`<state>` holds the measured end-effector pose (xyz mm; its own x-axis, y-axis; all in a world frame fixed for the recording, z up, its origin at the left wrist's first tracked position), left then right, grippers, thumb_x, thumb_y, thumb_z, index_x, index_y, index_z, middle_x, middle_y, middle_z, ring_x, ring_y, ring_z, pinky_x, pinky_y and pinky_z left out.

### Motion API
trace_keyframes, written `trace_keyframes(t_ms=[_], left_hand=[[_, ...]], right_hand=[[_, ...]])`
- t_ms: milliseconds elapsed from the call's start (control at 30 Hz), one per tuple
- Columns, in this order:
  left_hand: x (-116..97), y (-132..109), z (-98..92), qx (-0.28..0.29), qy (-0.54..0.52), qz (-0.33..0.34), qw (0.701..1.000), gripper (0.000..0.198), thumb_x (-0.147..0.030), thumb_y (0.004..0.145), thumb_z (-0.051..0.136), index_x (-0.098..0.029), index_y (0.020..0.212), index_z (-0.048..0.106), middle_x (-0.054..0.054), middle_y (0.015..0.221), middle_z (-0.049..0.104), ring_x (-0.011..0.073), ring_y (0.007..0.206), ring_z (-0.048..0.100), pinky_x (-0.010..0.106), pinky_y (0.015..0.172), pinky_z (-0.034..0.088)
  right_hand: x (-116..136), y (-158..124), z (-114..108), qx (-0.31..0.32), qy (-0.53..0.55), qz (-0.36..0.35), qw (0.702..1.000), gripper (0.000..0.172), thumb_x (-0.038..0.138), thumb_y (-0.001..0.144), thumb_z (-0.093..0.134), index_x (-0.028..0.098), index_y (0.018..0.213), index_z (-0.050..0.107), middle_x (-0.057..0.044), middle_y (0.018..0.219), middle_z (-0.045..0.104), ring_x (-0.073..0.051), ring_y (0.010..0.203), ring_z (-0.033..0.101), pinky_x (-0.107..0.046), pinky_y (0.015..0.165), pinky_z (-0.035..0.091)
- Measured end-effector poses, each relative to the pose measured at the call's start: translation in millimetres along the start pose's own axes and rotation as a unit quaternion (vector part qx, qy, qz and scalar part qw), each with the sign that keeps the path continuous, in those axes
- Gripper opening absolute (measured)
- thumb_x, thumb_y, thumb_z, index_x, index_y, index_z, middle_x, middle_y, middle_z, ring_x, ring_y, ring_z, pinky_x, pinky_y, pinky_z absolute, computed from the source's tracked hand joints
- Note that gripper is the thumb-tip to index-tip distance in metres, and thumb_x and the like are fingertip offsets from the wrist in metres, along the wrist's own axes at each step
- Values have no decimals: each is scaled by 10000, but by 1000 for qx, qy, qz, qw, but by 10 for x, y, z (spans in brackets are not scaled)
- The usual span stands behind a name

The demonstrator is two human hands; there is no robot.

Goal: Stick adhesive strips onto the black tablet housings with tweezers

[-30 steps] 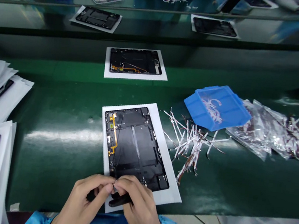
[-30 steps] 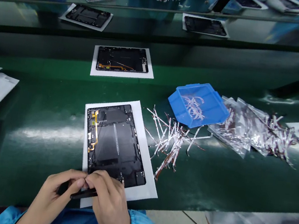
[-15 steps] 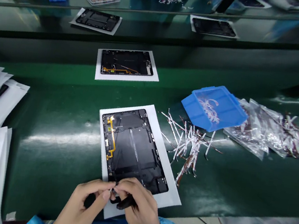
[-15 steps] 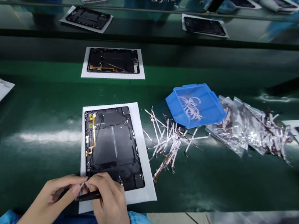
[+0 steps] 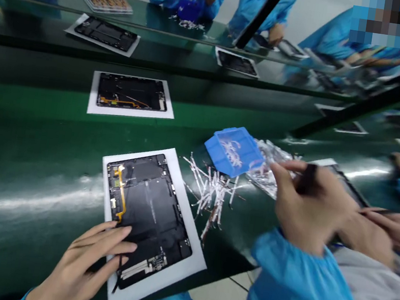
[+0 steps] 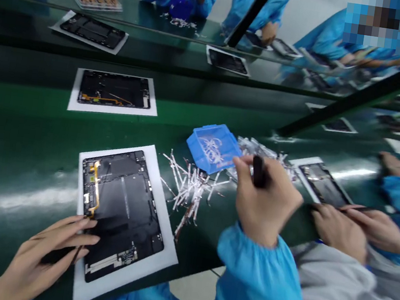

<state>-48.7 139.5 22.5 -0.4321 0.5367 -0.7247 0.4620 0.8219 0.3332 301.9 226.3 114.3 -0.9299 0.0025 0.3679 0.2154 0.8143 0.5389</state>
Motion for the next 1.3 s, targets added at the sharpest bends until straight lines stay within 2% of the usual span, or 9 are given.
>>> trace_keyframes(t_ms=[133,267,433,567,667,833,933,1100,1300], left_hand=[[130,-113,32,8,17,-28,999,600,-201,944,593,-246,1501,374,8,1106,770,186,1184,662,366,1120,476],[163,-108,16,14,18,-44,999,640,-346,975,548,-265,1549,277,23,1118,767,236,1236,628,414,1082,501],[117,-15,-20,20,-85,-73,994,699,-522,1010,394,-239,1585,115,100,1217,723,288,1305,565,507,1088,450],[110,44,-46,15,-147,-97,984,689,-581,1009,312,-266,1584,101,136,1356,629,301,1344,517,522,1106,418],[121,72,-46,29,-155,-111,981,690,-613,1001,278,-293,1585,97,130,1372,612,309,1386,468,518,1122,403],[128,51,-7,110,-143,-128,975,812,-661,976,207,-243,1577,-144,158,1651,182,335,1507,226,515,1193,305],[134,-72,-31,173,14,-116,978,740,-529,1019,301,-253,1589,-82,110,1678,-34,356,1535,29,552,1218,201],[123,-332,-141,205,281,-47,936,605,-372,981,514,-413,1538,282,92,1674,-12,446,1514,-7,621,1151,184],[129,-336,-126,193,340,0,921,687,-562,931,538,-481,1529,212,96,1607,198,429,1488,98,523,1152,152]], right_hand=[[-540,526,472,56,-61,26,996,235,320,919,587,153,891,749,-132,836,755,-277,810,721,-348,717,516],[-554,592,580,83,-86,37,992,193,240,876,606,140,958,749,-148,878,760,-322,859,719,-430,773,536],[480,37,355,75,78,-75,991,160,302,932,600,205,997,709,-92,1057,730,-259,1019,692,-432,911,554],[1513,-769,525,344,285,-197,873,236,266,973,553,250,1182,660,-50,1121,690,-168,905,709,-279,732,607],[1781,-1071,654,418,342,-203,817,267,163,983,469,258,1109,684,-31,1151,662,-133,818,699,-249,658,591],[1660,-1001,775,388,445,-167,790,260,76,947,509,225,1027,706,-36,1107,646,-101,752,669,-241,671,592],[1562,-923,857,367,468,-119,795,246,38,910,567,203,1003,725,-41,1116,642,-98,776,674,-251,731,604],[1501,-899,1026,353,468,-83,806,238,27,882,605,197,971,746,-37,1081,669,-138,939,682,-278,821,595],[1417,-873,1144,327,463,-66,821,166,68,878,663,189,944,754,-31,1059,677,-117,831,669,-231,693,561]])
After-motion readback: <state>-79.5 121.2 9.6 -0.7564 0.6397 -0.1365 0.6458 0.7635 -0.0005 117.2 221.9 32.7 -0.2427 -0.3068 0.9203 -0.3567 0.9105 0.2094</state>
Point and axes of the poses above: each hand's wrist, its own y-axis towards the middle knuckle, its own z-axis out of the palm, x = y × z, the point moved 6 cm from there along y, towards the middle knuckle
